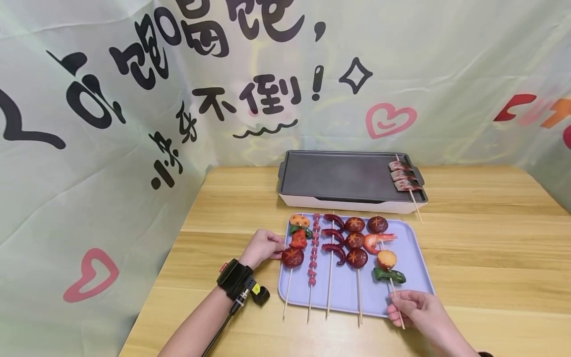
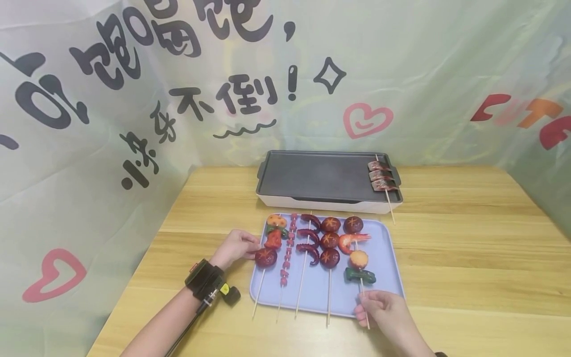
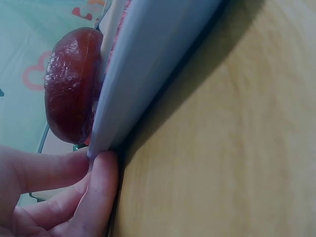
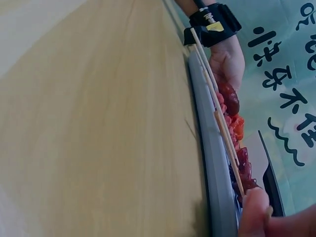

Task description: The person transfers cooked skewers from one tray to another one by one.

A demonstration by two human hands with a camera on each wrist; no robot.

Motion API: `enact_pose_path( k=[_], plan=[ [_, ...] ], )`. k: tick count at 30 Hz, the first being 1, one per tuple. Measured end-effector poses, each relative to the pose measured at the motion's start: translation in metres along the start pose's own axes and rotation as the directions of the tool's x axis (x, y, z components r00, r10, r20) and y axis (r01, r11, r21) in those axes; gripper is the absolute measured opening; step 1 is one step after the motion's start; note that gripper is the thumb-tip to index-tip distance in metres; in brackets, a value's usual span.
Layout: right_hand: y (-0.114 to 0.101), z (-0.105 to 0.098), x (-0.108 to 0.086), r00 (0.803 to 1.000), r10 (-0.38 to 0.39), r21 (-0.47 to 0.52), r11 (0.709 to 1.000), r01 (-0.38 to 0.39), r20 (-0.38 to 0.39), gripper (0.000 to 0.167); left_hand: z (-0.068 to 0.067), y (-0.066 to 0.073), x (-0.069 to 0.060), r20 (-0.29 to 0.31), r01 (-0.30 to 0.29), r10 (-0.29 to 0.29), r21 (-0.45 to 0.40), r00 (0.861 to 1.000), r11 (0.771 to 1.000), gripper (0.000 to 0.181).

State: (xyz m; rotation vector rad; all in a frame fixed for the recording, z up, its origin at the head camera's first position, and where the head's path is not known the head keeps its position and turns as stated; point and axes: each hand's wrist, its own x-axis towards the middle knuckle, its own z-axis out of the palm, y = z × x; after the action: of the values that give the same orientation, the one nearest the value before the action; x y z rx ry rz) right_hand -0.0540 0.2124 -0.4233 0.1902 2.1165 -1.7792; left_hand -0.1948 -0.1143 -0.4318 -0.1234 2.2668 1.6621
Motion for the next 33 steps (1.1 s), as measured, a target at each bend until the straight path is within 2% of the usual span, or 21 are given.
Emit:
enact_pose_path(
  k=[6, 14, 19, 26, 33],
  plan=[
    [-0.003, -0.001, 0.003, 0.995, -0.094, -0.127, 0.987, 0.099, 0.044, 0.028, 0.0, -0.001, 0.001, -0.002, -0.004, 0.004, -0.001, 1.0, 1.0, 0.017],
    [-0.008, -0.001, 0.005, 0.981, -0.189, -0.327, 0.925, 0.194, 0.045, 0.019, 0.0, -0.001, 0.002, -0.002, 0.006, -0.006, -0.014, 1.0, 1.0, 0.017],
    [-0.011, -0.001, 0.008, 0.981, -0.185, -0.382, 0.904, 0.19, 0.051, 0.014, 0.0, -0.001, 0.002, 0.002, 0.01, -0.01, -0.021, 1.0, 1.0, 0.017],
    [-0.009, -0.001, 0.01, 0.989, -0.146, -0.41, 0.901, 0.144, 0.027, 0.014, 0.001, -0.001, 0.002, -0.001, 0.006, -0.006, -0.024, 1.0, 1.0, 0.017],
    [-0.01, 0.0, 0.011, 0.99, -0.14, -0.425, 0.895, 0.137, 0.024, 0.014, 0.0, 0.0, 0.001, -0.003, 0.006, -0.006, -0.022, 1.0, 1.0, 0.016]
  ],
)
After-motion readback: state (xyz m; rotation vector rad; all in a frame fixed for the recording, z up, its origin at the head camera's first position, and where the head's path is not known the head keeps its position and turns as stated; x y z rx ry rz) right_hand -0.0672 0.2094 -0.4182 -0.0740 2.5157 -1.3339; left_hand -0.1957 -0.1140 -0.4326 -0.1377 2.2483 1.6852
